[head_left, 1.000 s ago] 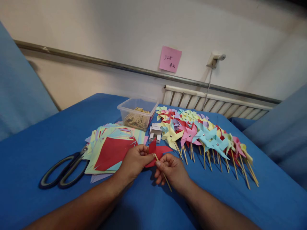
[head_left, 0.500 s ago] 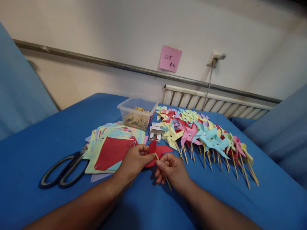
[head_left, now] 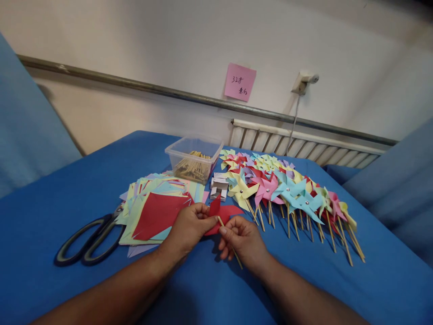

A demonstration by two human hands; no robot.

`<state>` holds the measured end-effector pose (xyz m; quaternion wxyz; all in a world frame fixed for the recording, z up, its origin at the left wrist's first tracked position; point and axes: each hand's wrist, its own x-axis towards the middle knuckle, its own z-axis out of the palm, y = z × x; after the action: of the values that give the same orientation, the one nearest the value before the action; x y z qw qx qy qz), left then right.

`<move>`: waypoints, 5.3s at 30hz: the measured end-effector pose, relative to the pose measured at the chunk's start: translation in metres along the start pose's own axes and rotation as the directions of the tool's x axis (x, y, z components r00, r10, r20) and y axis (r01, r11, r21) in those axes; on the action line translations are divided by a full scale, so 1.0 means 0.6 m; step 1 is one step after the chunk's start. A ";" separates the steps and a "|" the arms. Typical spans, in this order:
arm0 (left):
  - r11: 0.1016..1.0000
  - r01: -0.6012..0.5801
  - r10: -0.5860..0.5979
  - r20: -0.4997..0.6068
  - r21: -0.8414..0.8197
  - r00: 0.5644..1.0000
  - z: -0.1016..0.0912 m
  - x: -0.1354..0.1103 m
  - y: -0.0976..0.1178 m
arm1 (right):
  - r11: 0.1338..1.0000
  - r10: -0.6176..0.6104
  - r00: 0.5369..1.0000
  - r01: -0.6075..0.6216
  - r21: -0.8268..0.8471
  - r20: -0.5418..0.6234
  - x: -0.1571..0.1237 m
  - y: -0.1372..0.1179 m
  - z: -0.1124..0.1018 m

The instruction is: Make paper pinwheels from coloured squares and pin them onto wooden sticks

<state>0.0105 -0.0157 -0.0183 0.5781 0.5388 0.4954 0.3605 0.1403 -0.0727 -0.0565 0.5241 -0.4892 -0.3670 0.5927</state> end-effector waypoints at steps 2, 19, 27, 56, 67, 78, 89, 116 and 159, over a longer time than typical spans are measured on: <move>1.000 -0.007 0.007 -0.020 0.005 1.000 0.001 -0.001 0.001 | 1.000 -0.011 1.000 0.011 0.001 -0.002 -0.001 0.001 0.000; 1.000 -0.014 0.014 0.015 0.000 1.000 0.001 -0.004 0.001 | 1.000 -0.017 1.000 0.017 0.011 0.010 0.000 0.003 0.000; 1.000 -0.023 0.023 0.017 -0.002 1.000 0.000 0.000 -0.004 | 1.000 -0.024 1.000 0.024 0.007 -0.003 0.000 0.002 0.002; 0.999 0.005 -0.006 -0.018 -0.054 1.000 0.004 -0.008 0.006 | 1.000 0.011 1.000 -0.011 0.000 0.009 0.002 -0.004 -0.002; 0.999 0.010 -0.012 -0.036 -0.046 0.999 0.003 -0.008 0.008 | 0.999 0.008 1.000 -0.008 0.034 0.002 0.000 -0.003 -0.004; 0.998 0.022 -0.023 -0.011 -0.058 1.000 0.003 -0.008 0.007 | 1.000 0.000 0.999 0.001 0.030 -0.036 -0.002 0.002 -0.002; 1.000 0.013 -0.013 -0.014 -0.026 1.000 0.001 -0.004 0.001 | 0.999 0.045 0.999 -0.044 0.011 -0.009 0.000 -0.002 -0.005; 0.998 -0.056 0.056 -0.018 -0.002 0.998 0.000 -0.012 0.017 | 0.997 0.079 0.997 -0.079 0.024 0.003 0.005 -0.011 -0.003; 0.982 -0.151 0.147 -0.043 -0.112 0.988 -0.023 -0.008 0.025 | 0.925 -0.034 0.977 -0.050 0.377 0.213 0.010 -0.018 -0.020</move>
<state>-0.0024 -0.0144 -0.0018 0.5710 0.5339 0.4418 0.4401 0.1548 -0.0659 -0.0505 0.5637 -0.3128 -0.2979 0.7040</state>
